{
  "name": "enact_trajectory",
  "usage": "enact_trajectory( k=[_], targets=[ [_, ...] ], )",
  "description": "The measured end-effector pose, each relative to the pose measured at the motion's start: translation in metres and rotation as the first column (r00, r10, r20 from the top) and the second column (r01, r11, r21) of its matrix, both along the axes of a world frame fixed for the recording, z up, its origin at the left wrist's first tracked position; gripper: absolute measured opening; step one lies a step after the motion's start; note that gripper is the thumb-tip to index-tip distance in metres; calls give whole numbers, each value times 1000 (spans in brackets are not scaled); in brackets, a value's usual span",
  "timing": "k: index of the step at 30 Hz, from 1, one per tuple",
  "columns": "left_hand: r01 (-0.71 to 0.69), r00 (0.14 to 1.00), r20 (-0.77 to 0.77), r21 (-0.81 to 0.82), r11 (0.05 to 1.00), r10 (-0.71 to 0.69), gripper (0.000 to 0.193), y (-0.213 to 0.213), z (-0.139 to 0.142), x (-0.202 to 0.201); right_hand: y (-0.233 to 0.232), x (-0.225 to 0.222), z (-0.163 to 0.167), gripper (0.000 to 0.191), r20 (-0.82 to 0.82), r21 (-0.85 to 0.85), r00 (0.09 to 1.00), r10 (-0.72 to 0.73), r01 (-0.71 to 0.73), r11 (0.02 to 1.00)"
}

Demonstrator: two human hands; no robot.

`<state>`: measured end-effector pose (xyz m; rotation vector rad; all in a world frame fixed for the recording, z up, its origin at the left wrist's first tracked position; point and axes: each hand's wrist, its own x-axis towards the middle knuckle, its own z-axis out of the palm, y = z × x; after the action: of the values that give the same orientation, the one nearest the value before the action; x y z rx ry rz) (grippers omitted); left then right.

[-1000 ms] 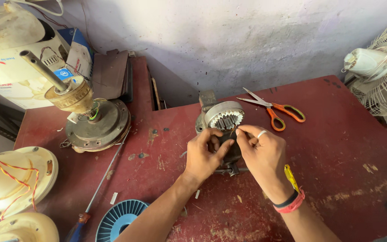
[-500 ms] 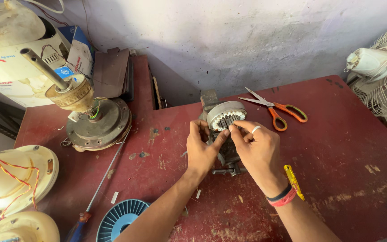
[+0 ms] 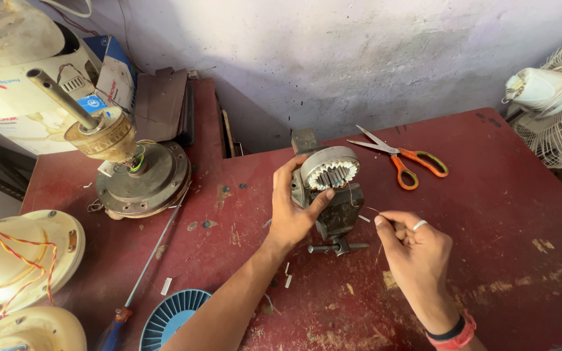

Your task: The person winds copper wire around the slots of a motor armature held in a bench vise. They repeatedly insert the wire into slots and pull it through, rotating the armature as needed to continue winding.

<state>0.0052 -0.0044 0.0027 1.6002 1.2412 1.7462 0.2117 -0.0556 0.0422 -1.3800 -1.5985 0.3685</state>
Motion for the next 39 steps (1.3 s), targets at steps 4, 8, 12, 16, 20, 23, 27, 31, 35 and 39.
enact_trajectory(
  k=[4,8,12,16,20,23,27,31,35,39],
  targets=[
    [133,974,187,-39,990,-124,82,3,-1,5,-6,9,-10,12,-10,-8,1000,-5,5,1000],
    [88,981,180,-108,990,-68,92,2,3,12,-17,16,-16,12,67,-80,997,-30,35,996],
    [-62,997,46,-143,988,69,96,-3,9,21,-30,14,-17,14,53,-115,998,15,-8,993],
    [-129,990,40,-158,979,137,92,-3,12,29,-39,7,-12,15,206,-144,979,11,20,989],
    [-126,992,13,-135,983,129,85,-2,10,26,-48,-1,1,15,199,-158,975,96,-65,985],
    [-116,993,9,-131,985,118,82,-2,8,25,-47,-3,13,16,252,-276,958,138,-66,959],
    [-106,994,5,-115,988,107,78,-3,8,25,-43,-7,23,18,310,-284,939,150,-59,957],
    [-101,995,5,-168,981,103,84,-4,11,24,-42,-8,23,19,310,-291,938,156,-63,955],
    [-107,994,-15,-184,977,106,88,-5,14,24,-44,-2,20,18,279,-332,949,148,-49,942],
    [-123,992,-37,-173,977,118,88,-5,15,26,-48,-2,18,15,293,-284,945,148,-61,957]
  ],
)
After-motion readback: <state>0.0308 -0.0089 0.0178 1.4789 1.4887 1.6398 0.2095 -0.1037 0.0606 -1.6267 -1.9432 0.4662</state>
